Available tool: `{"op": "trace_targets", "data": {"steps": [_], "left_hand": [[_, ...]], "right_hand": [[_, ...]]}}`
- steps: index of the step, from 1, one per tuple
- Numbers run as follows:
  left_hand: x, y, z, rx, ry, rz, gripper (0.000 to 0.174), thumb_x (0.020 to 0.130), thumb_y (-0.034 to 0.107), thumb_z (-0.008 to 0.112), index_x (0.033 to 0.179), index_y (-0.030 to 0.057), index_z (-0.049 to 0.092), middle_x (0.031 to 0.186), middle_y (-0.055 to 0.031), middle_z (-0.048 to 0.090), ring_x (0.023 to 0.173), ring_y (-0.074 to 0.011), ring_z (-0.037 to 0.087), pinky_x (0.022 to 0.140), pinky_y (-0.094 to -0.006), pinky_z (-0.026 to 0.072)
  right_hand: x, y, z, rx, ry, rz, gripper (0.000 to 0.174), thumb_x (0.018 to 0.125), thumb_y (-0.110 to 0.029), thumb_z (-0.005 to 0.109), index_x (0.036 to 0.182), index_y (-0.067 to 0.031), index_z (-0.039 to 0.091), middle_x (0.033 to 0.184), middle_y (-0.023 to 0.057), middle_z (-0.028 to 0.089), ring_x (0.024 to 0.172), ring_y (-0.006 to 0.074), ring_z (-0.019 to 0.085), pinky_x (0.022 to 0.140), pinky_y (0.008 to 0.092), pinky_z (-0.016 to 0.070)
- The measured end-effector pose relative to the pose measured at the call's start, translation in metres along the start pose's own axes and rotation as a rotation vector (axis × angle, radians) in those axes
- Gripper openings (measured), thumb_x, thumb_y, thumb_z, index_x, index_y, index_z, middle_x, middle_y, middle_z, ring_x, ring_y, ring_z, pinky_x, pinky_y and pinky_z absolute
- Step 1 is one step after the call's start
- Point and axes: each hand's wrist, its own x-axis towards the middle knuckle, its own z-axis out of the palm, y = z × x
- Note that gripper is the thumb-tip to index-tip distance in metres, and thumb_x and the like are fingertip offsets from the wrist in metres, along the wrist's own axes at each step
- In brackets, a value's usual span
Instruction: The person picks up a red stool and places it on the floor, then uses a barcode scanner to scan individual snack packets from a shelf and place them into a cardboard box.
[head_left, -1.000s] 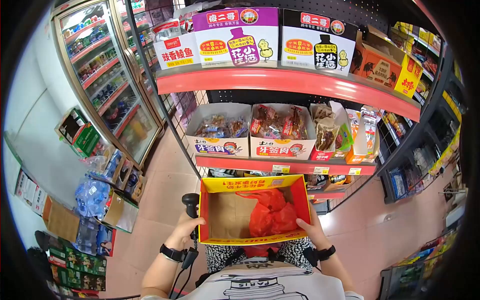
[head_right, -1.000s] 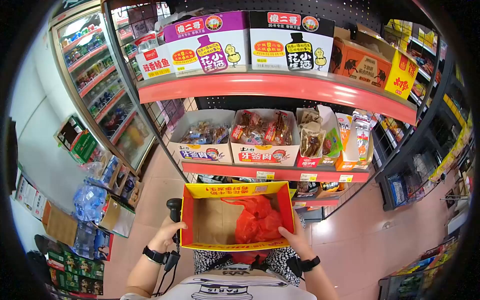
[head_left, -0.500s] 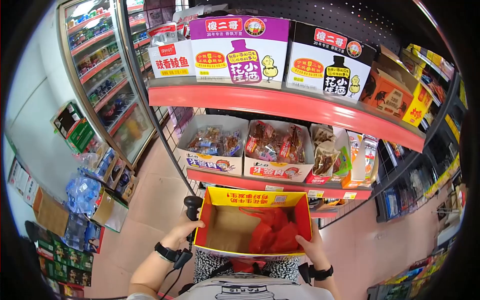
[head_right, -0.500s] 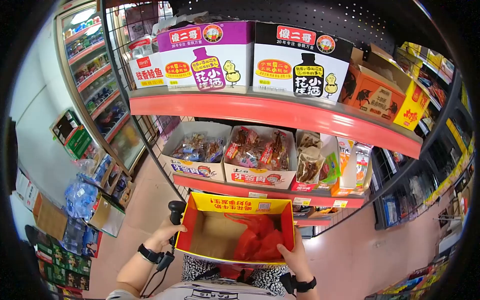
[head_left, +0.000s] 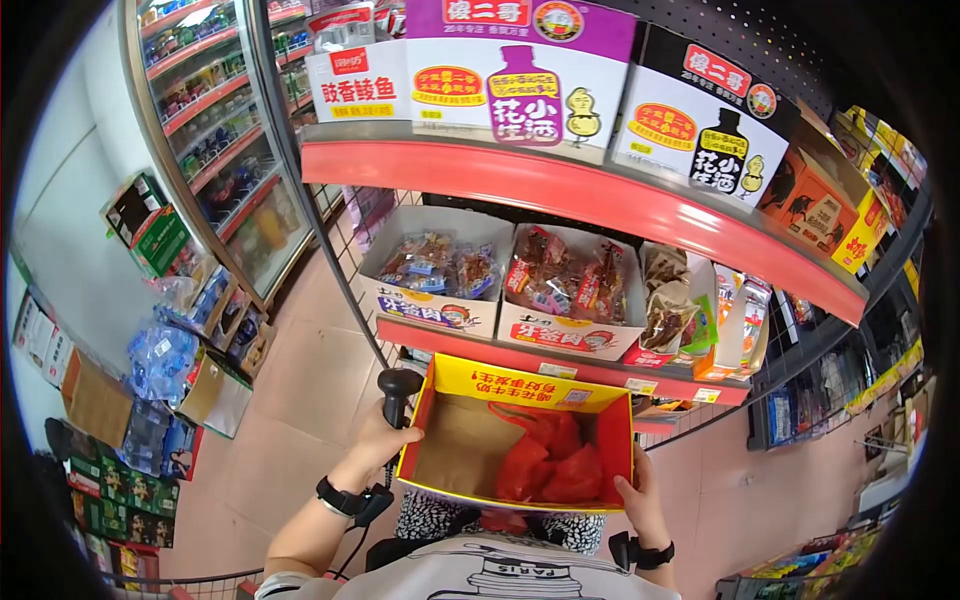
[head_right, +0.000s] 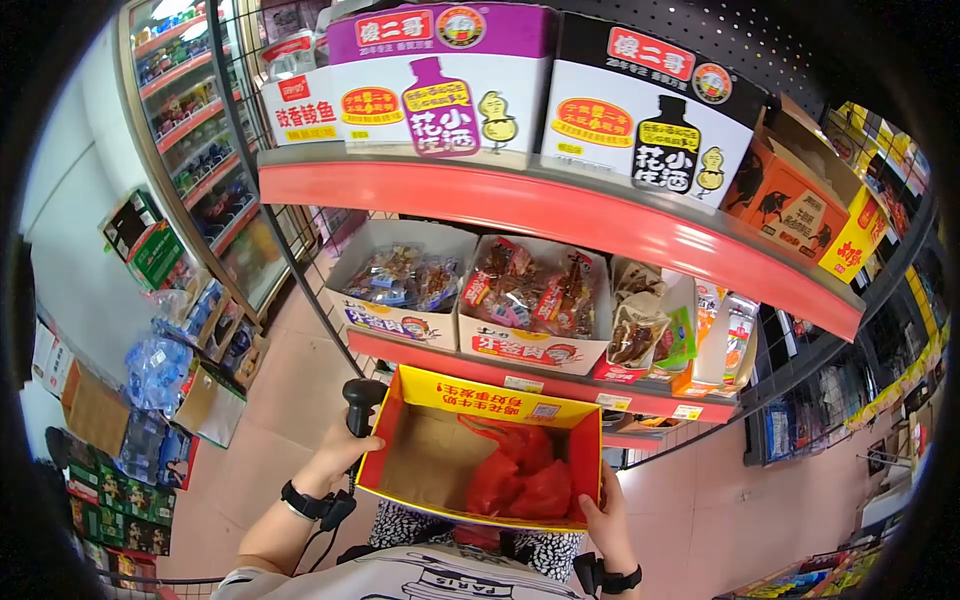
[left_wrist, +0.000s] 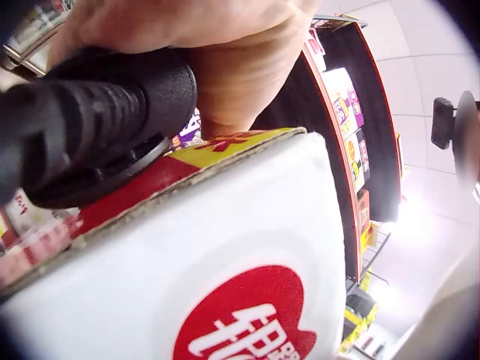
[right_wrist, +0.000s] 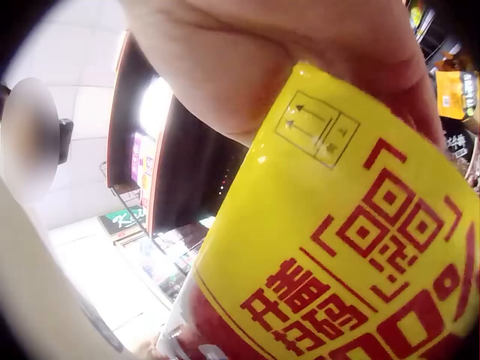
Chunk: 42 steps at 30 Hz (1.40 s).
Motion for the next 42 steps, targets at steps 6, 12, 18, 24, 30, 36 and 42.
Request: {"op": "trace_targets", "data": {"steps": [6, 12, 18, 24, 30, 36, 42], "left_hand": [[0.005, -0.018, -0.028, -0.081, 0.005, 0.019, 0.049, 0.058, 0.005, 0.072, 0.101, 0.0006, 0.048, 0.075, -0.0021, 0.051, 0.065, -0.0127, 0.052, 0.059, -0.0260, 0.0455], [0.016, -0.028, -0.030, -0.139, -0.077, 0.016, 0.052, 0.057, 0.003, 0.072, 0.103, 0.0009, 0.047, 0.078, -0.0023, 0.051, 0.067, -0.0125, 0.053, 0.060, -0.0257, 0.0457], [0.017, -0.029, -0.036, -0.161, -0.065, -0.020, 0.056, 0.060, 0.003, 0.072, 0.109, -0.0006, 0.045, 0.082, -0.0035, 0.052, 0.071, -0.0136, 0.053, 0.064, -0.0266, 0.0458], [0.013, -0.034, -0.028, -0.266, -0.097, -0.102, 0.058, 0.062, 0.014, 0.077, 0.109, -0.0012, 0.046, 0.086, -0.0046, 0.052, 0.075, -0.0144, 0.053, 0.067, -0.0276, 0.0447], [0.004, -0.023, -0.029, -0.184, -0.088, -0.141, 0.058, 0.062, 0.007, 0.072, 0.114, 0.0005, 0.046, 0.100, -0.0089, 0.053, 0.089, -0.0184, 0.054, 0.080, -0.0311, 0.0450], [-0.013, -0.021, -0.026, -0.305, -0.091, -0.100, 0.057, 0.059, 0.005, 0.073, 0.110, 0.0035, 0.048, 0.091, -0.0049, 0.051, 0.078, -0.0151, 0.053, 0.072, -0.0280, 0.0451], [-0.015, -0.015, -0.029, -0.293, -0.088, -0.056, 0.060, 0.057, 0.004, 0.074, 0.111, 0.0047, 0.047, 0.083, -0.0024, 0.051, 0.075, -0.0134, 0.052, 0.069, -0.0265, 0.0447]], "right_hand": [[0.001, -0.004, 0.026, -0.085, 0.033, -0.094, 0.062, 0.070, 0.018, 0.033, 0.131, 0.0054, 0.030, 0.124, 0.0158, 0.045, 0.116, 0.0210, 0.044, 0.098, 0.0284, 0.0324], [0.006, -0.010, 0.034, -0.182, 0.119, -0.129, 0.062, 0.065, 0.017, 0.030, 0.125, 0.0039, 0.037, 0.121, 0.0148, 0.047, 0.116, 0.0213, 0.044, 0.098, 0.0307, 0.0332], [0.005, -0.009, 0.047, -0.189, 0.126, -0.102, 0.055, 0.072, 0.012, 0.044, 0.125, 0.0048, 0.031, 0.119, 0.0179, 0.047, 0.111, 0.0243, 0.047, 0.095, 0.0320, 0.0365], [0.023, -0.027, 0.021, -0.509, 0.054, -0.182, 0.061, 0.076, -0.004, 0.063, 0.127, 0.0033, 0.031, 0.118, 0.0205, 0.048, 0.112, 0.0284, 0.046, 0.093, 0.0353, 0.0369], [0.022, -0.163, 0.007, -0.023, -0.746, -0.545, 0.026, 0.079, -0.008, 0.058, 0.102, 0.0019, 0.054, 0.107, 0.0130, 0.055, 0.100, 0.0258, 0.052, 0.084, 0.0361, 0.0410], [-0.005, -0.195, 0.011, 0.290, -1.865, -0.852, 0.052, 0.082, -0.042, 0.057, 0.111, -0.0009, 0.049, 0.106, 0.0144, 0.053, 0.095, 0.0340, 0.050, 0.083, 0.0469, 0.0384], [-0.004, -0.204, 0.091, 0.440, -1.946, -0.738, 0.049, 0.082, -0.041, 0.058, 0.109, -0.0004, 0.049, 0.103, 0.0147, 0.054, 0.094, 0.0343, 0.050, 0.081, 0.0470, 0.0392]]}}
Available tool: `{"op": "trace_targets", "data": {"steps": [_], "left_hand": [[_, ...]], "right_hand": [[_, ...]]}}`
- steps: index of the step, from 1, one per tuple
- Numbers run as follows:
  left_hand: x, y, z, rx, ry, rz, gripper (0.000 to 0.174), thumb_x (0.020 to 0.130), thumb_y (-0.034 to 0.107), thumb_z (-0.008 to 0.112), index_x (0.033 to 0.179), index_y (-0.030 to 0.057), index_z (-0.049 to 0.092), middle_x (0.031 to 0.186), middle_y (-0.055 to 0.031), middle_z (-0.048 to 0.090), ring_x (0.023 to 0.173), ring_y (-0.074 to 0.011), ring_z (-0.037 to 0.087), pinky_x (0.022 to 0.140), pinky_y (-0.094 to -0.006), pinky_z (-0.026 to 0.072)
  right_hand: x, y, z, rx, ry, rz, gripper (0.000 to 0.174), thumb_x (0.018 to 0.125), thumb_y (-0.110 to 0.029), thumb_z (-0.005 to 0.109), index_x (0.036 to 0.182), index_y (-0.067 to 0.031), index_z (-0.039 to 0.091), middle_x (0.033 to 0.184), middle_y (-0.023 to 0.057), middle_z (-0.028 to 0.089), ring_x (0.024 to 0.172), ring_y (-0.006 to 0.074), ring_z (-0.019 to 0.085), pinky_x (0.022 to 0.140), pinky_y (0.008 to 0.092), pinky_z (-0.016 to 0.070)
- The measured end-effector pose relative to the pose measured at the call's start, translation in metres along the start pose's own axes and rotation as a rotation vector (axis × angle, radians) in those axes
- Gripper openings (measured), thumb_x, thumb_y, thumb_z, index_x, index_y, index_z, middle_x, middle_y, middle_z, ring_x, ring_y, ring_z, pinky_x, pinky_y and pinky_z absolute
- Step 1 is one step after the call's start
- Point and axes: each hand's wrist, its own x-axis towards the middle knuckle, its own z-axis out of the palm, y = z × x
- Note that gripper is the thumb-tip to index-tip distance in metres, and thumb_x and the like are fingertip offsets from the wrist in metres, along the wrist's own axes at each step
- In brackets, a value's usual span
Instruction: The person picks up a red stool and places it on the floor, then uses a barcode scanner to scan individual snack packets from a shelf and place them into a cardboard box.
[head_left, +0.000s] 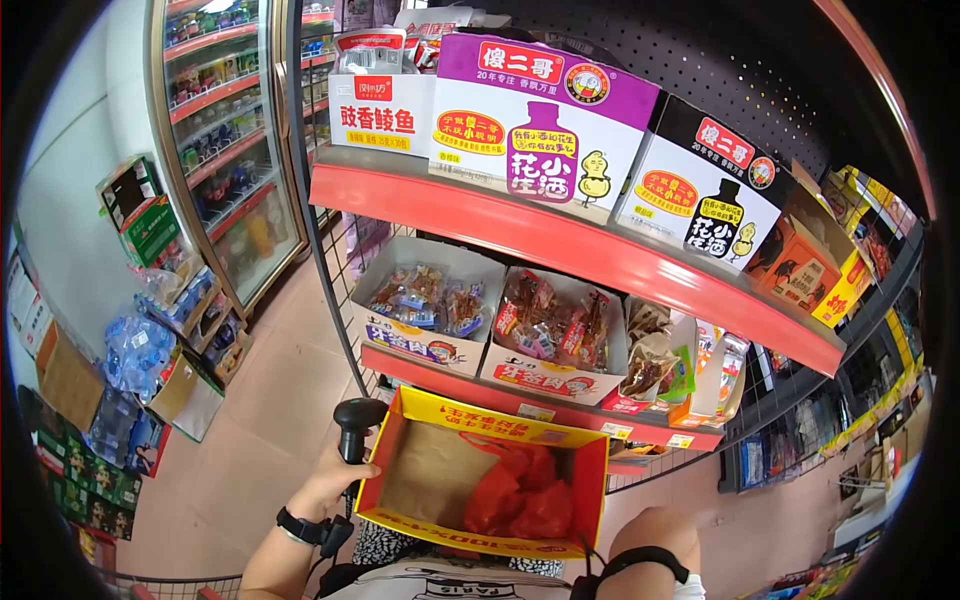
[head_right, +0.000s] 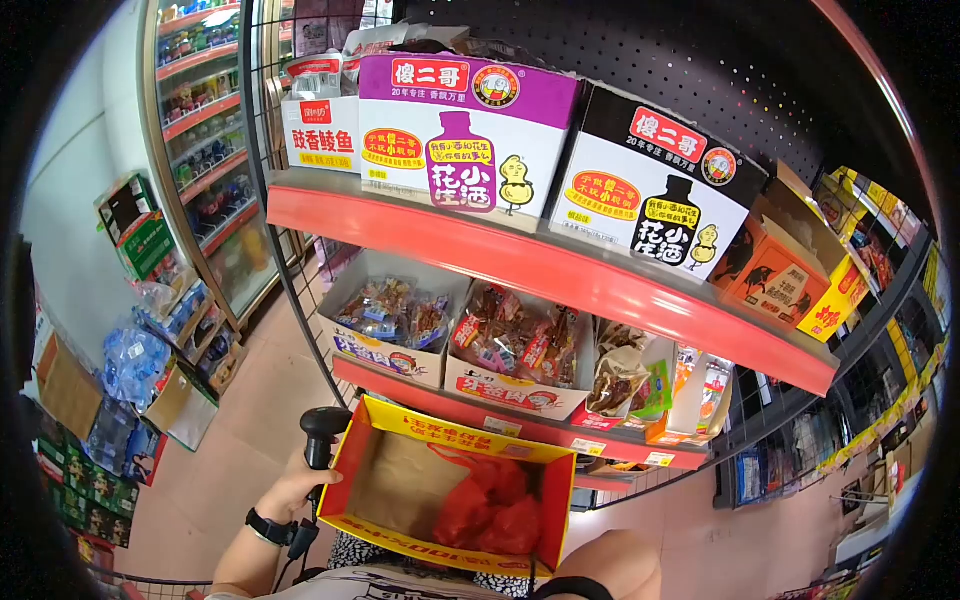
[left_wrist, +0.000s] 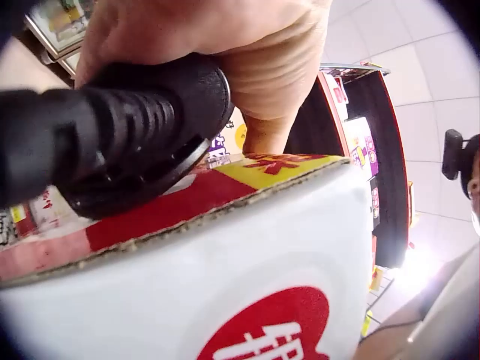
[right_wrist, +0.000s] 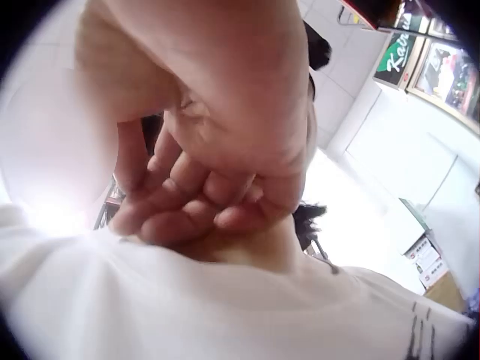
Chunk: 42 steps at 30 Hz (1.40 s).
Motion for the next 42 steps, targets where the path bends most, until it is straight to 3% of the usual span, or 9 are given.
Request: {"op": "trace_targets", "data": {"steps": [9, 11, 15, 19, 22, 29, 33, 39, 42], "left_hand": [[0.031, -0.010, -0.009, 0.011, 0.020, 0.002, 0.054, 0.056, 0.003, 0.072, 0.105, 0.0066, 0.050, 0.080, -0.0008, 0.050, 0.072, -0.0126, 0.051, 0.067, -0.0253, 0.0431], [0.026, -0.003, -0.005, 0.002, 0.032, -0.002, 0.051, 0.057, 0.002, 0.072, 0.104, 0.0069, 0.051, 0.080, -0.0006, 0.050, 0.072, -0.0122, 0.050, 0.067, -0.0252, 0.0433], [0.026, -0.007, -0.011, 0.075, 0.036, 0.056, 0.050, 0.059, 0.003, 0.071, 0.105, 0.0062, 0.051, 0.081, -0.0012, 0.051, 0.072, -0.0117, 0.051, 0.067, -0.0254, 0.0439], [0.028, -0.009, -0.012, 0.001, 0.012, -0.012, 0.052, 0.062, 0.005, 0.072, 0.109, 0.0055, 0.048, 0.085, -0.0023, 0.053, 0.075, -0.0124, 0.052, 0.070, -0.0262, 0.0446], [0.027, -0.008, -0.013, -0.025, -0.012, -0.072, 0.055, 0.064, 0.009, 0.075, 0.110, 0.0050, 0.047, 0.088, -0.0032, 0.053, 0.078, -0.0131, 0.053, 0.072, -0.0271, 0.0448], [0.024, -0.003, -0.022, -0.104, 0.045, -0.041, 0.049, 0.074, 0.022, 0.071, 0.112, 0.0036, 0.046, 0.067, -0.0005, 0.052, 0.053, -0.0094, 0.049, 0.049, -0.0232, 0.0409], [0.012, 0.010, -0.032, -0.199, 0.116, -0.049, 0.043, 0.079, 0.024, 0.066, 0.111, 0.0032, 0.046, 0.071, -0.0012, 0.051, 0.056, -0.0101, 0.049, 0.051, -0.0234, 0.0413], [-0.010, 0.031, -0.037, -0.305, 0.139, 0.028, 0.036, 0.084, 0.023, 0.059, 0.111, 0.0032, 0.046, 0.075, -0.0030, 0.051, 0.060, -0.0113, 0.050, 0.055, -0.0239, 0.0422], [-0.016, 0.036, -0.038, -0.359, 0.141, 0.053, 0.036, 0.086, 0.026, 0.056, 0.112, 0.0032, 0.046, 0.076, -0.0043, 0.051, 0.060, -0.0124, 0.051, 0.055, -0.0251, 0.0428]], "right_hand": [[0.043, 0.034, -0.014, 0.219, 0.025, -0.101, 0.046, 0.082, -0.038, 0.059, 0.105, 0.0003, 0.050, 0.099, 0.0150, 0.054, 0.092, 0.0346, 0.051, 0.078, 0.0471, 0.0404], [0.035, 0.029, -0.038, -0.133, 0.232, -0.027, 0.034, 0.079, -0.028, 0.063, 0.095, -0.0001, 0.053, 0.088, 0.0141, 0.056, 0.081, 0.0278, 0.055, 0.068, 0.0392, 0.0445], [-0.028, 0.031, -0.062, -0.373, 0.406, 0.801, 0.022, 0.083, -0.020, 0.059, 0.097, -0.0029, 0.058, 0.094, 0.0121, 0.059, 0.088, 0.0277, 0.056, 0.075, 0.0341, 0.0453], [-0.107, 0.034, -0.071, -0.875, 0.566, 1.161, 0.026, 0.079, -0.021, 0.062, 0.097, -0.0037, 0.057, 0.091, 0.0108, 0.060, 0.085, 0.0248, 0.058, 0.071, 0.0318, 0.0463], [-0.139, 0.039, -0.071, -0.671, 0.750, 1.313, 0.028, 0.079, -0.023, 0.061, 0.099, -0.0033, 0.058, 0.089, 0.0125, 0.062, 0.083, 0.0257, 0.060, 0.070, 0.0342, 0.0470], [-0.100, 0.053, -0.104, -0.831, 0.466, 1.194, 0.025, 0.080, -0.022, 0.059, 0.098, -0.0040, 0.058, 0.088, 0.0133, 0.060, 0.082, 0.0270, 0.058, 0.072, 0.0350, 0.0451], [-0.067, 0.058, -0.139, -0.897, 0.891, 0.900, 0.028, 0.077, -0.014, 0.058, 0.104, -0.0052, 0.054, 0.090, 0.0134, 0.059, 0.083, 0.0302, 0.056, 0.073, 0.0376, 0.0441], [-0.051, 0.071, -0.212, -1.458, 0.849, 0.741, 0.033, 0.076, -0.014, 0.059, 0.106, -0.0032, 0.054, 0.102, 0.0162, 0.057, 0.094, 0.0332, 0.054, 0.080, 0.0381, 0.0443], [-0.029, 0.091, -0.241, -1.373, 0.711, 1.027, 0.041, 0.076, -0.015, 0.060, 0.112, -0.0004, 0.050, 0.107, 0.0188, 0.055, 0.100, 0.0352, 0.052, 0.086, 0.0391, 0.0422]]}}
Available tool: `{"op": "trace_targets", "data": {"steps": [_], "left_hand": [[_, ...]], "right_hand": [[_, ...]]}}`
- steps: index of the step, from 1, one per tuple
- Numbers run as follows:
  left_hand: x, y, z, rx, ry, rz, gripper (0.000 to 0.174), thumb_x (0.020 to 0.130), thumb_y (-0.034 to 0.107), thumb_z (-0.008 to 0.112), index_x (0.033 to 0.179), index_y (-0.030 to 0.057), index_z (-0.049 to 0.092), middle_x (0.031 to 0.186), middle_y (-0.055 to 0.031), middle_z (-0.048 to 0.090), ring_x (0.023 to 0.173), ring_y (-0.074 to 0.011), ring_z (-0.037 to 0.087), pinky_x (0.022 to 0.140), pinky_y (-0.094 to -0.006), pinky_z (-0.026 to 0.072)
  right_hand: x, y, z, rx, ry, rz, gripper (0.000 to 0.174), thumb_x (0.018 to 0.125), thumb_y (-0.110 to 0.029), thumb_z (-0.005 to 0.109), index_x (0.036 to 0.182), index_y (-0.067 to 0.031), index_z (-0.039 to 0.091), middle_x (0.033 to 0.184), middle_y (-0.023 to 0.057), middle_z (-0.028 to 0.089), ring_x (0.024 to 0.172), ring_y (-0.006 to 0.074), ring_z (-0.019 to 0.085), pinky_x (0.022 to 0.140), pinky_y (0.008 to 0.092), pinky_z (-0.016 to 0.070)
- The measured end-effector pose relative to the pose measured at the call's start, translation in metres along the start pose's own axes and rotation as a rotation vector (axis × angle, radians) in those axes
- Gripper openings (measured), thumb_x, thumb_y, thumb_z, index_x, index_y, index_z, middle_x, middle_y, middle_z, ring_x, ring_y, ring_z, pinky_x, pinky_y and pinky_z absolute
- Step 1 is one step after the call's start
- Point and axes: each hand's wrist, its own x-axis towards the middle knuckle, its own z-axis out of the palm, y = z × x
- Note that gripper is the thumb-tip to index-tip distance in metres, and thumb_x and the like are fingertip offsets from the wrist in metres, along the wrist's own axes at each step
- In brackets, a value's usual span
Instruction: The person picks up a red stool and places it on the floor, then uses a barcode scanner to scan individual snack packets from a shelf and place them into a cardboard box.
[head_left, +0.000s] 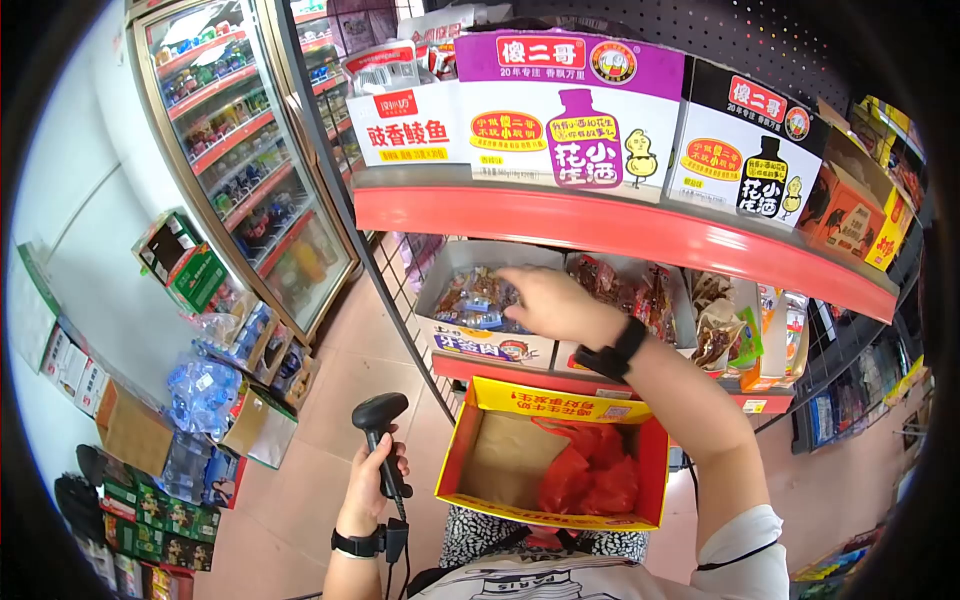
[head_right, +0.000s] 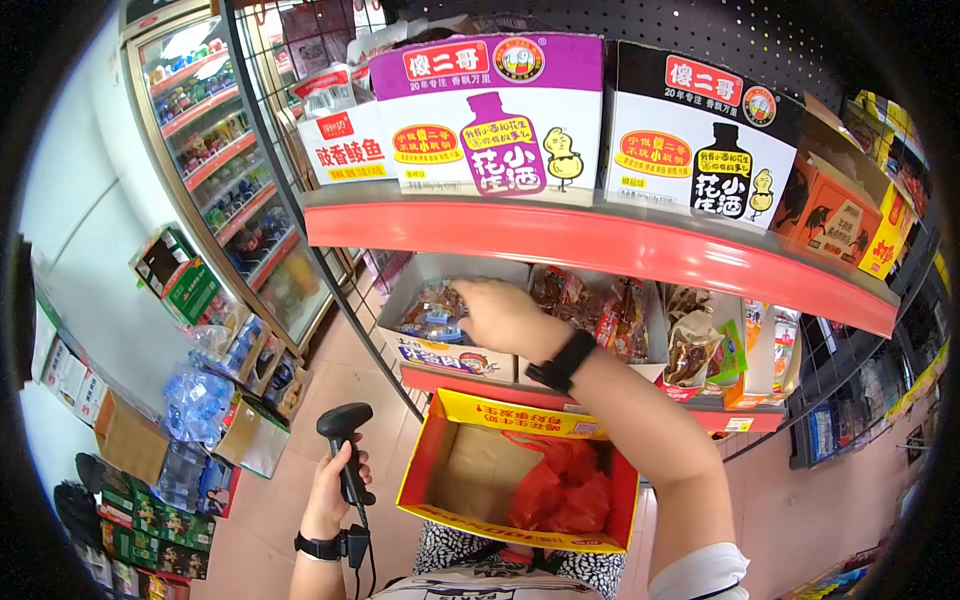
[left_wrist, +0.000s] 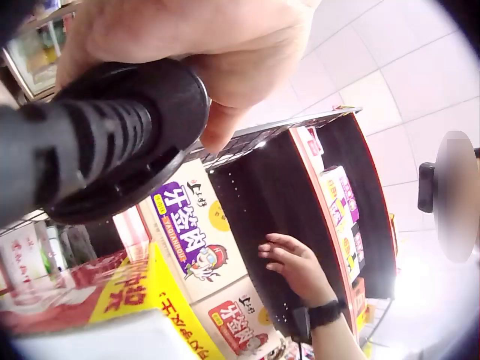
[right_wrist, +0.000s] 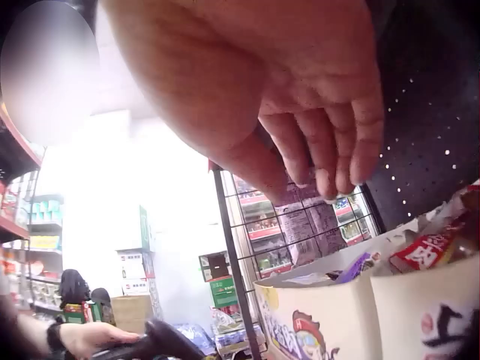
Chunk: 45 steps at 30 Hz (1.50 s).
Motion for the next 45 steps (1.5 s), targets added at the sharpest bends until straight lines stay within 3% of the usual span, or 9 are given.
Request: {"op": "trace_targets", "data": {"steps": [5, 7, 13, 15, 19, 22, 31, 39, 45], "left_hand": [[0.001, 0.002, -0.011, 0.011, 0.035, 0.027, 0.036, 0.086, 0.026, 0.056, 0.112, 0.0036, 0.046, 0.075, -0.0043, 0.051, 0.060, -0.0128, 0.051, 0.055, -0.0259, 0.0432], [0.005, 0.005, -0.019, 0.021, 0.054, 0.026, 0.035, 0.086, 0.026, 0.056, 0.111, 0.0039, 0.046, 0.075, -0.0043, 0.051, 0.060, -0.0129, 0.051, 0.054, -0.0261, 0.0433], [0.066, -0.009, -0.077, 0.264, 0.266, -0.128, 0.027, 0.084, 0.028, 0.059, 0.095, 0.0056, 0.048, 0.072, -0.0049, 0.051, 0.055, -0.0140, 0.051, 0.049, -0.0266, 0.0442], [0.096, -0.016, -0.098, 0.228, 0.254, -0.206, 0.025, 0.083, 0.029, 0.059, 0.088, 0.0071, 0.048, 0.069, -0.0054, 0.051, 0.053, -0.0154, 0.050, 0.048, -0.0281, 0.0442], [0.153, -0.021, -0.116, 0.136, 0.290, -0.373, 0.023, 0.085, 0.030, 0.056, 0.078, 0.0103, 0.046, 0.063, -0.0054, 0.049, 0.052, -0.0182, 0.049, 0.048, -0.0316, 0.0433], [0.178, -0.009, -0.118, 0.203, 0.370, -0.373, 0.025, 0.085, 0.029, 0.054, 0.072, 0.0093, 0.045, 0.060, -0.0056, 0.048, 0.051, -0.0188, 0.049, 0.047, -0.0319, 0.0426], [0.201, 0.021, -0.160, 0.209, 0.469, -0.330, 0.025, 0.083, 0.034, 0.055, 0.077, 0.0099, 0.049, 0.060, -0.0046, 0.047, 0.053, -0.0193, 0.048, 0.049, -0.0338, 0.0419], [0.191, 0.023, -0.168, 0.177, 0.530, -0.339, 0.027, 0.084, 0.033, 0.054, 0.074, 0.0079, 0.048, 0.058, -0.0047, 0.048, 0.051, -0.0193, 0.048, 0.049, -0.0335, 0.0414], [0.185, 0.030, -0.162, 0.192, 0.503, -0.383, 0.030, 0.084, 0.032, 0.053, 0.068, 0.0076, 0.048, 0.056, -0.0047, 0.048, 0.050, -0.0192, 0.048, 0.048, -0.0331, 0.0410]], "right_hand": [[0.031, 0.003, 0.043, -0.099, -0.035, 0.006, 0.033, 0.070, -0.014, 0.063, 0.097, 0.0008, 0.053, 0.095, 0.0189, 0.058, 0.092, 0.0351, 0.055, 0.082, 0.0420, 0.0435], [0.027, -0.014, 0.048, -0.159, 0.210, -0.196, 0.026, 0.068, -0.011, 0.061, 0.090, 0.0009, 0.053, 0.089, 0.0166, 0.058, 0.087, 0.0348, 0.057, 0.075, 0.0435, 0.0457], [-0.032, -0.123, 0.067, 0.459, -0.165, -0.583, 0.015, 0.067, -0.004, 0.053, 0.080, -0.0047, 0.061, 0.080, 0.0132, 0.057, 0.082, 0.0307, 0.054, 0.067, 0.0406, 0.0433], [-0.051, -0.161, 0.098, 0.596, -0.665, -0.520, 0.014, 0.069, -0.006, 0.054, 0.082, -0.0029, 0.059, 0.085, 0.0110, 0.060, 0.076, 0.0286, 0.057, 0.066, 0.0372, 0.0443], [-0.097, -0.217, 0.146, 1.204, -0.494, -0.800, 0.015, 0.079, -0.011, 0.051, 0.091, -0.0013, 0.052, 0.081, 0.0107, 0.059, 0.060, 0.0223, 0.060, 0.056, 0.0330, 0.0470], [-0.104, -0.236, 0.132, 1.239, -0.661, -0.433, 0.027, 0.076, -0.019, 0.065, 0.092, -0.0007, 0.053, 0.083, 0.0125, 0.058, 0.075, 0.0208, 0.056, 0.061, 0.0328, 0.0445], [-0.100, -0.236, 0.123, 1.332, -0.545, -0.405, 0.011, 0.075, -0.008, 0.059, 0.081, -0.0006, 0.053, 0.073, 0.0072, 0.058, 0.067, 0.0146, 0.051, 0.060, 0.0270, 0.0403], [-0.102, -0.228, 0.104, 1.541, -0.750, -0.288, 0.012, 0.073, -0.008, 0.059, 0.081, 0.0008, 0.059, 0.065, 0.0049, 0.060, 0.058, 0.0134, 0.054, 0.054, 0.0280, 0.0435], [-0.107, -0.209, 0.089, 1.809, -1.131, -0.236, 0.009, 0.081, -0.011, 0.058, 0.083, -0.0014, 0.057, 0.062, 0.0006, 0.055, 0.051, 0.0061, 0.049, 0.045, 0.0207, 0.0370]]}}
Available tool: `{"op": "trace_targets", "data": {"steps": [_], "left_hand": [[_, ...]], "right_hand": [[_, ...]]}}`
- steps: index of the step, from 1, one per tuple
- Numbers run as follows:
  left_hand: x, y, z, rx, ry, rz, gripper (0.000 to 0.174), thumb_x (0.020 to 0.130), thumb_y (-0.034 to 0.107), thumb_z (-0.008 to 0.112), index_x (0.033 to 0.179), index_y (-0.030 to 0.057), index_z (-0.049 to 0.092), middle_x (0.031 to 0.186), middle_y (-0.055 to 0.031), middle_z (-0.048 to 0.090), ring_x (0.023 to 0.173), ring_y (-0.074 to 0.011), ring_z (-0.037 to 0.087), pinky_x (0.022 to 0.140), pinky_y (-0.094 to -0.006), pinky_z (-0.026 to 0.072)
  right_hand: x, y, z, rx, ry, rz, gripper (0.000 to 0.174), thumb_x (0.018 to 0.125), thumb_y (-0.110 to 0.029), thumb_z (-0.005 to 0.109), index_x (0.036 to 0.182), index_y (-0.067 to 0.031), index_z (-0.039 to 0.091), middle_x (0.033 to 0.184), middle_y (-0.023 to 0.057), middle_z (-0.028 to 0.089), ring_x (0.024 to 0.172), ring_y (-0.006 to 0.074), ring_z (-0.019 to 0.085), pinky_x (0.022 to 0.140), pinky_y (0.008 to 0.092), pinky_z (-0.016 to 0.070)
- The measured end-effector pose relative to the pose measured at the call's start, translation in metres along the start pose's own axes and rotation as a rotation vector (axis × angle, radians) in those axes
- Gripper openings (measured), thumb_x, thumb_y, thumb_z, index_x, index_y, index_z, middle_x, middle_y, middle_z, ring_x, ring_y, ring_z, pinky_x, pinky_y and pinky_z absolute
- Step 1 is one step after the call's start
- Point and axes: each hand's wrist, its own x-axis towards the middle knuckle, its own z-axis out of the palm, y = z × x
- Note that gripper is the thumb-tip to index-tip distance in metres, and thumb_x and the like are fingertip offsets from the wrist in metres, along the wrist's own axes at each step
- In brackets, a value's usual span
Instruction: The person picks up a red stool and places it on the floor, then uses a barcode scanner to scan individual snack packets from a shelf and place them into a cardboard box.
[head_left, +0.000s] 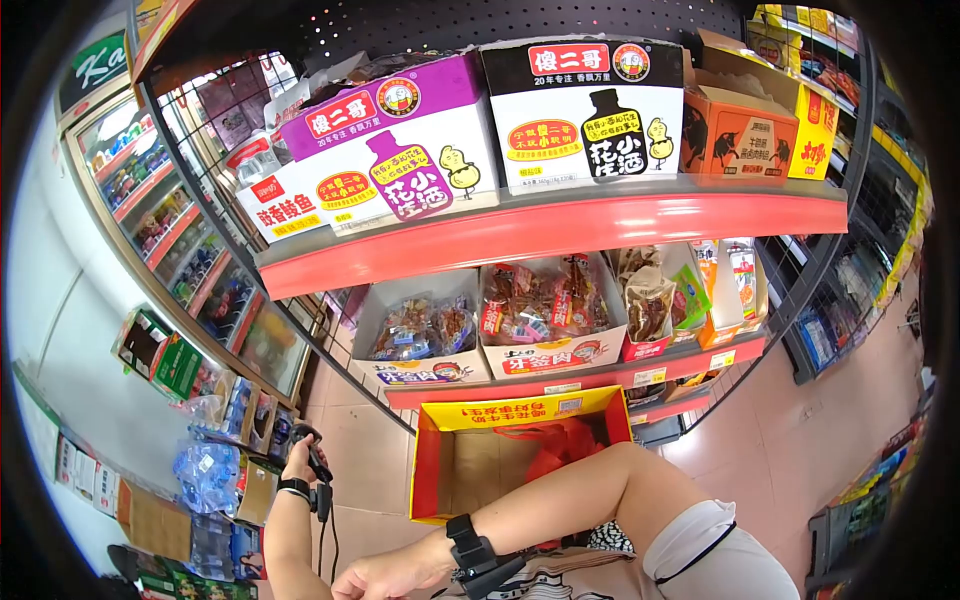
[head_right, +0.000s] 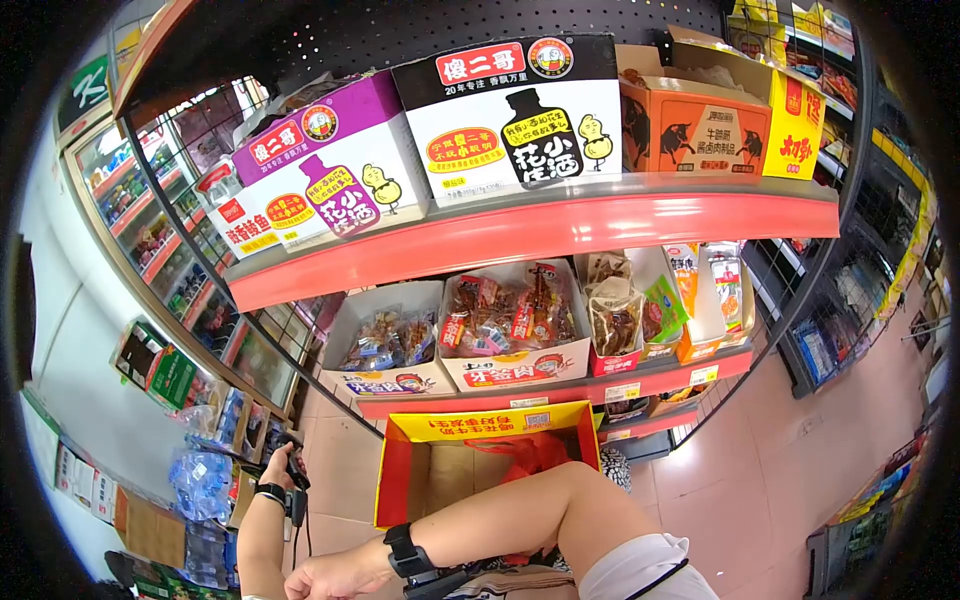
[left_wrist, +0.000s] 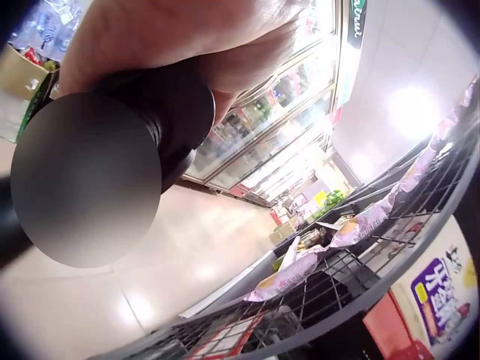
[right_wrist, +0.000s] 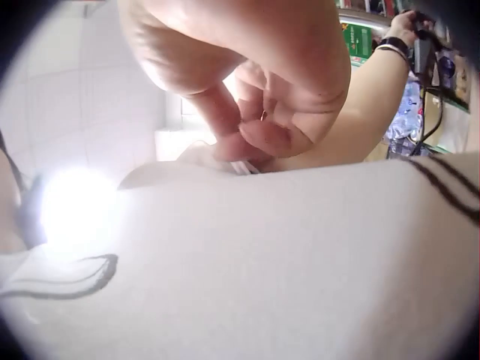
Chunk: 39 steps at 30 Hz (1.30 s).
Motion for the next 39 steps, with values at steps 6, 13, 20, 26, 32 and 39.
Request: {"op": "trace_targets", "data": {"steps": [6, 13, 20, 26, 32, 39], "left_hand": [[-0.023, 0.009, 0.011, 0.078, -0.049, 0.030, 0.030, 0.085, 0.032, 0.053, 0.069, 0.0072, 0.048, 0.055, -0.0053, 0.047, 0.049, -0.0195, 0.049, 0.047, -0.0323, 0.0416], [-0.044, -0.003, 0.036, 0.039, -0.116, 0.196, 0.024, 0.084, 0.031, 0.055, 0.075, 0.0103, 0.049, 0.061, -0.0030, 0.048, 0.051, -0.0152, 0.048, 0.047, -0.0287, 0.0418], [-0.122, -0.032, 0.068, 0.027, -0.346, 0.336, 0.024, 0.083, 0.027, 0.059, 0.095, 0.0075, 0.051, 0.069, -0.0028, 0.051, 0.055, -0.0133, 0.051, 0.048, -0.0265, 0.0439], [-0.203, -0.041, 0.076, 0.191, -0.485, 0.532, 0.031, 0.085, 0.022, 0.057, 0.109, 0.0046, 0.048, 0.076, -0.0022, 0.051, 0.060, -0.0112, 0.051, 0.053, -0.0237, 0.0422], [-0.234, -0.054, 0.081, 0.224, -0.602, 0.477, 0.035, 0.087, 0.023, 0.054, 0.116, 0.0053, 0.047, 0.082, -0.0029, 0.054, 0.064, -0.0095, 0.052, 0.055, -0.0217, 0.0418], [-0.218, -0.061, 0.099, 0.287, -0.689, 0.557, 0.028, 0.087, 0.024, 0.056, 0.105, 0.0051, 0.049, 0.078, -0.0006, 0.051, 0.065, -0.0074, 0.049, 0.058, -0.0212, 0.0414]], "right_hand": [[-0.002, -0.003, -0.003, 0.106, -0.256, 0.076, 0.010, 0.082, -0.010, 0.059, 0.084, -0.0017, 0.055, 0.060, -0.0003, 0.052, 0.045, 0.0054, 0.047, 0.040, 0.0207, 0.0337], [0.021, 0.031, -0.023, -0.171, -0.116, -0.225, 0.016, 0.083, -0.017, 0.060, 0.092, -0.0046, 0.056, 0.070, 0.0013, 0.056, 0.059, 0.0102, 0.053, 0.054, 0.0219, 0.0417], [-0.047, -0.074, -0.069, -1.188, 0.674, -0.228, 0.011, 0.082, -0.013, 0.050, 0.087, -0.0041, 0.051, 0.073, 0.0128, 0.055, 0.066, 0.0250, 0.053, 0.060, 0.0371, 0.0414], [-0.082, -0.134, -0.157, -1.982, 1.356, 0.077, 0.026, 0.068, -0.002, 0.052, 0.094, -0.0007, 0.052, 0.095, 0.0157, 0.055, 0.092, 0.0316, 0.052, 0.078, 0.0421, 0.0446], [-0.098, -0.132, -0.203, -1.889, 1.147, 0.434, 0.048, 0.070, -0.029, 0.068, 0.102, 0.0038, 0.054, 0.106, 0.0225, 0.056, 0.095, 0.0355, 0.056, 0.080, 0.0409, 0.0452], [-0.105, -0.135, -0.206, -1.971, 1.236, 0.290, 0.022, 0.078, -0.015, 0.053, 0.095, -0.0041, 0.062, 0.088, 0.0211, 0.061, 0.080, 0.0355, 0.059, 0.071, 0.0420, 0.0465]]}}
